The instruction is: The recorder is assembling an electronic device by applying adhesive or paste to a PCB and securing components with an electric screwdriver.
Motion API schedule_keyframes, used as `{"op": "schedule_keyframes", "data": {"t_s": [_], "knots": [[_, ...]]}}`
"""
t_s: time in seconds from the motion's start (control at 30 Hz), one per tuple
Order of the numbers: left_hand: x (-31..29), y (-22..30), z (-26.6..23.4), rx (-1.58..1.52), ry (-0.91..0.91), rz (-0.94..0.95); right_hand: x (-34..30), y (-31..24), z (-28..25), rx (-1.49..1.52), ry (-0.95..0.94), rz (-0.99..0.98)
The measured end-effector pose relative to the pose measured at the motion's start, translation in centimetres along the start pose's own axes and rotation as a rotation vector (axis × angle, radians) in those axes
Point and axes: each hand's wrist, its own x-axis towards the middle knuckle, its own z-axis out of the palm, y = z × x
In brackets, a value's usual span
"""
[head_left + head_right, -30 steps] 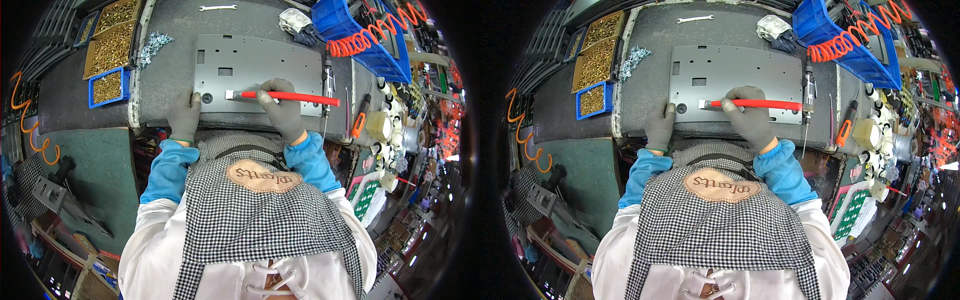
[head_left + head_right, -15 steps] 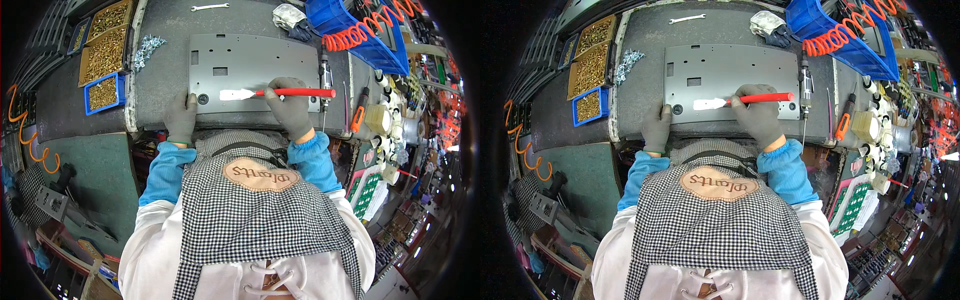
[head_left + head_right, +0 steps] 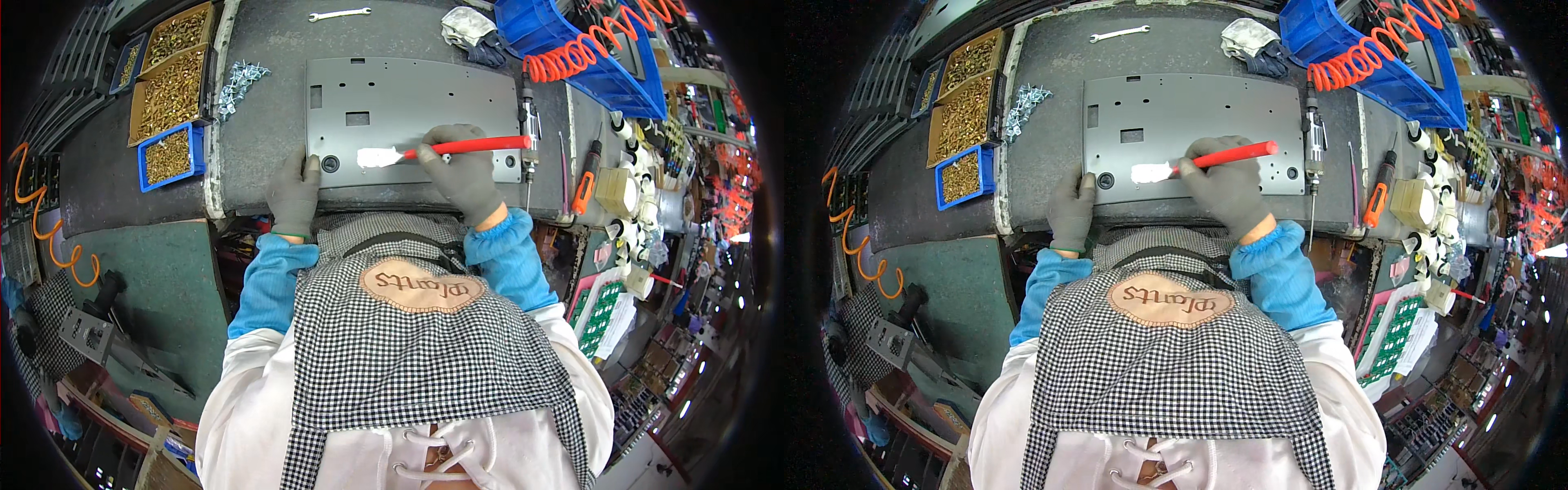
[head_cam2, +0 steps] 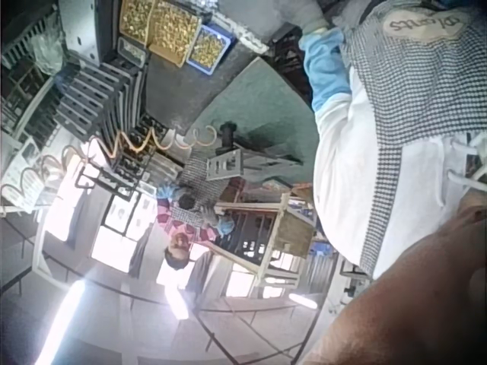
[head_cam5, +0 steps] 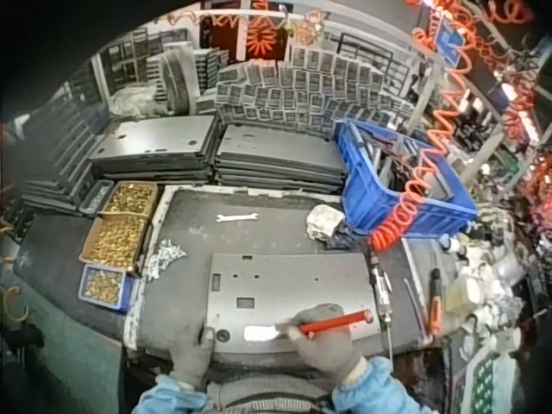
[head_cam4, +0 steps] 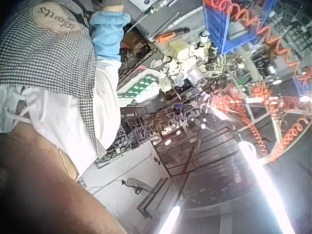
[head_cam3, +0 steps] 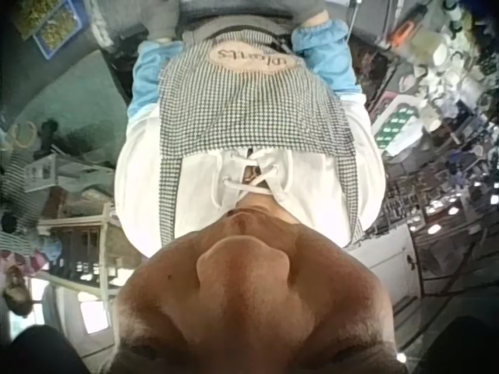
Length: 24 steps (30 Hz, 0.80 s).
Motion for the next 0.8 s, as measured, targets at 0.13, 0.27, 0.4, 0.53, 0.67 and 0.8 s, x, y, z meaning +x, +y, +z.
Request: {"op": "schedule_keyframes", "data": {"t_s": [0.13,0.27,0.4,0.53,0.67,0.8], "knots": [[0.1,-0.4,0.3,-0.016,0.014,0.014,-0.3,0.9,-1.5,0.000,-0.028,0.098],[0.1,0.0,0.1,-0.004,-0.001,-0.009,0.3,-0.3,-1.3,0.045,0.054,0.075],[0.1,0.1,0.2,-0.032,-0.020,-0.017,1.0,-1.3,0.6,0.224,-0.046,0.094],[0.0,-0.3,0.2,0.044,-0.040,-0.027,1.7,-0.7,1.5,0.168,-0.068,0.093],[0.0,-0.2,0.2,0.001,-0.026,-0.006,1.6,-0.2,-0.2,0.044,-0.062,0.142],[0.0,-0.1,-0.1,-0.018,-0.016,0.015,1.0,0.3,-1.2,0.035,0.015,0.180]]}}
